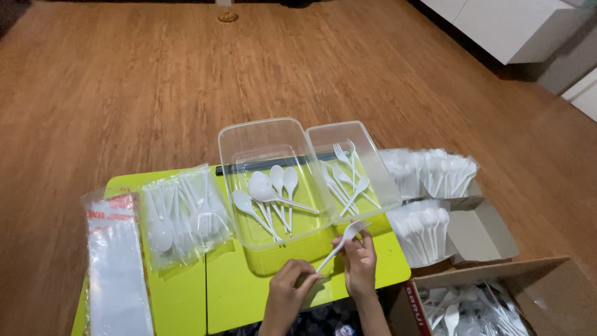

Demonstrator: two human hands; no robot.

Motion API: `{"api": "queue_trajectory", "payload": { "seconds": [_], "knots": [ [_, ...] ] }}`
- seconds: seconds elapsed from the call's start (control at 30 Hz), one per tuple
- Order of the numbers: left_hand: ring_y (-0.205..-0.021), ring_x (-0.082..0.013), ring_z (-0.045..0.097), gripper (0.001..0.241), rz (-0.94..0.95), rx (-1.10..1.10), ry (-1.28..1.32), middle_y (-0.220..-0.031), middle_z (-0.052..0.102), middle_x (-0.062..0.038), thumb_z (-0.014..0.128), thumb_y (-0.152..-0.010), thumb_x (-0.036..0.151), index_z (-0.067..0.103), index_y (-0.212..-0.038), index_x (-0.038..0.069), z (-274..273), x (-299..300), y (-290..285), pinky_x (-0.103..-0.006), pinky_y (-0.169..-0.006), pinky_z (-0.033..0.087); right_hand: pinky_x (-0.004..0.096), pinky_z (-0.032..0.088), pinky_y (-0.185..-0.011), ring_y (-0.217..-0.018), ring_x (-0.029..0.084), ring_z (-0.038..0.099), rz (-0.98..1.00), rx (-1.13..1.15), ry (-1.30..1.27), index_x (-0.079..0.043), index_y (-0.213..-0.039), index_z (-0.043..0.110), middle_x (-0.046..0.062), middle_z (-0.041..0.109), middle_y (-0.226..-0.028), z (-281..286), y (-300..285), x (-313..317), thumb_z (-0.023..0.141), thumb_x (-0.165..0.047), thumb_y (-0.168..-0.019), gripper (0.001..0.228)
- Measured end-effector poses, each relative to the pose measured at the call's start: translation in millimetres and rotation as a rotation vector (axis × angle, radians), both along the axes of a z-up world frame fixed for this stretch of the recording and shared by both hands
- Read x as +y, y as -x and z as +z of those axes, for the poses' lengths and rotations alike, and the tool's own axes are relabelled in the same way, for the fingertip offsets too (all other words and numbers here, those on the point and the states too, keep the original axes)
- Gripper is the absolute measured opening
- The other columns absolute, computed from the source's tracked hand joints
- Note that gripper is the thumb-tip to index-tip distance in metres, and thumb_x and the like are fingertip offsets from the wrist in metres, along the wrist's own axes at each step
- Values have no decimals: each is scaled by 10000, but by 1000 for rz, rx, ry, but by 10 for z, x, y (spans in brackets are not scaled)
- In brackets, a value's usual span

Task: The person is individually packing plastic spoons and forks into small plastic bags at a slow, deliberate pace.

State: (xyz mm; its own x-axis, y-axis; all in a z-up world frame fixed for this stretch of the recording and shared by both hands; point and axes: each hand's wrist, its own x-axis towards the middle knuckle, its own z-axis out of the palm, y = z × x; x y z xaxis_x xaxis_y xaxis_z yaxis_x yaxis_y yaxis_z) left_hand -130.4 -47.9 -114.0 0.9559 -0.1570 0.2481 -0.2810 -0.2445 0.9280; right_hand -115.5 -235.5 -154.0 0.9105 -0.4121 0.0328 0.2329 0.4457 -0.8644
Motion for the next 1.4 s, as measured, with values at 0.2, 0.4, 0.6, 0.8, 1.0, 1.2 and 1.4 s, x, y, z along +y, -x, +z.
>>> {"api": "queue_trajectory", "payload": {
  "seconds": [0.2,0.4,0.6,0.8,1.0,1.2,1.4],
  "knots": [
    [-644,-73,675,125,36,44,83,-833,780,30,895,-713,100,805,-799,82,-59,32,-64,-218,-605,566,342,581,-779,-892,233,740,221,136,443,-148,-1573,320,203,791,-1053,276,30,180,636,-1,-866,788],
    [-629,-75,649,127,28,267,229,-782,789,-2,890,-755,73,819,-857,50,-116,76,-104,-211,-619,552,437,615,-958,-1043,254,748,309,35,619,-169,-1473,471,129,761,-1139,237,59,185,706,-30,-825,703],
    [-651,-106,657,128,35,343,373,-797,800,-54,877,-769,25,801,-867,-6,-186,121,-111,-227,-635,543,274,518,-780,-864,154,610,260,-153,886,-61,-1084,707,48,677,-1052,520,16,266,695,-40,-843,242],
    [-773,-177,731,159,21,364,598,-947,817,-160,827,-792,-43,749,-930,-60,-264,174,-120,-270,-724,609,294,533,-762,-906,182,650,60,-275,1198,-99,-1114,702,53,689,-1070,1252,-300,419,719,-150,-866,254],
    [-771,-151,705,128,9,415,523,-967,826,-124,804,-824,-5,770,-943,-39,-92,195,-101,-265,-727,585,413,541,-824,-1004,264,659,365,127,1913,-167,-1368,597,88,653,-1154,1384,-1109,710,730,-405,-891,549],
    [-784,-143,678,220,-36,341,511,-898,762,-93,814,-824,25,738,-1025,-19,-313,213,-123,-269,-741,557,467,550,-698,-834,373,684,460,73,2094,-85,-1231,524,168,646,-1068,831,-1410,1024,898,-336,-711,688],
    [-873,-172,682,147,-68,307,629,-1000,731,-113,762,-863,-11,700,-995,-34,-286,219,-110,-289,-827,562,486,530,-609,-704,392,692,558,156,2037,-30,-1092,509,178,724,-828,859,-1523,987,620,-131,-886,255]
  ]
}}
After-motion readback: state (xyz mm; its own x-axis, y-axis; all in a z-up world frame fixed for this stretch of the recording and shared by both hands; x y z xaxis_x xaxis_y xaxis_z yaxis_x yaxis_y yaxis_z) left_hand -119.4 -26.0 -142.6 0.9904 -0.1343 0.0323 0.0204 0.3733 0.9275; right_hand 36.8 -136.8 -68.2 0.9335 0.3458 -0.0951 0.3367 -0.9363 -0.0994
